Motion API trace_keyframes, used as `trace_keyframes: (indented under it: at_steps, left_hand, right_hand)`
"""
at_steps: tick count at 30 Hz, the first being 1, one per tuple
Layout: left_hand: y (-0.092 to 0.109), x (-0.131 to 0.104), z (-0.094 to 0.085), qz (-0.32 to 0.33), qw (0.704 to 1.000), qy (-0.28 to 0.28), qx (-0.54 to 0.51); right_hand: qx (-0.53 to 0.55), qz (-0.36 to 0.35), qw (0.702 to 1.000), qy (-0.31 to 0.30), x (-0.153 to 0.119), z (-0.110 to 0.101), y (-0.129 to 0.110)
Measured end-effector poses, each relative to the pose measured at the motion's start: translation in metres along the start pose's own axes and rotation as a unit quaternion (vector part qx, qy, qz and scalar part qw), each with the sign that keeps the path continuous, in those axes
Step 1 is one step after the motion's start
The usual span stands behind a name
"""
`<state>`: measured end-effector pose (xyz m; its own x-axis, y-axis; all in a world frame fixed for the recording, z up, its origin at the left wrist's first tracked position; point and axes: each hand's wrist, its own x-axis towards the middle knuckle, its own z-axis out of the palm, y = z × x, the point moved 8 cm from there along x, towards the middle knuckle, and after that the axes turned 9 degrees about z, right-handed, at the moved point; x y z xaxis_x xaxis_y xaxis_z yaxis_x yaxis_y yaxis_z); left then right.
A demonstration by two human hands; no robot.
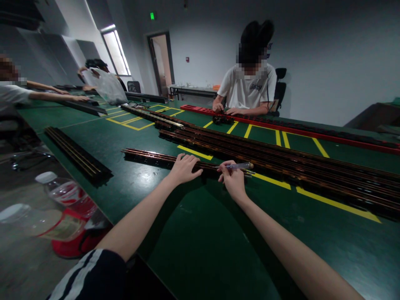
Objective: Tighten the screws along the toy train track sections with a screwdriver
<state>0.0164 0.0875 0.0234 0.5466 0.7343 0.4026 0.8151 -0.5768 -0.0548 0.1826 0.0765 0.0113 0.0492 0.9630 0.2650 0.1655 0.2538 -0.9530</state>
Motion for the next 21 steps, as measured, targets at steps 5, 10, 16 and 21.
trace_keyframes:
  at_steps: [5, 10, 16, 21]
  left_hand:
    - [-0.0016, 0.0005, 0.0028, -0.001, 1.000, 0.004, 0.022]
    - [-0.0015, 0.0008, 0.0030, -0.019, 0.999, 0.001, 0.029]
    - [0.0015, 0.0011, 0.0018, -0.018, 1.000, -0.001, 0.026]
    - [0.0031, 0.0012, 0.0003, -0.010, 1.000, 0.002, 0.019]
  right_hand:
    - [0.012, 0.003, 1.000, -0.001, -0.0016, 0.0003, -0.0004]
    - [0.012, 0.005, 1.000, -0.005, -0.0029, 0.0009, -0.0022]
    - [0.026, 0.003, 1.000, 0.008, -0.0026, -0.0015, -0.0024]
    - [0.036, 0.004, 0.999, 0.011, -0.0029, -0.0020, -0.0021]
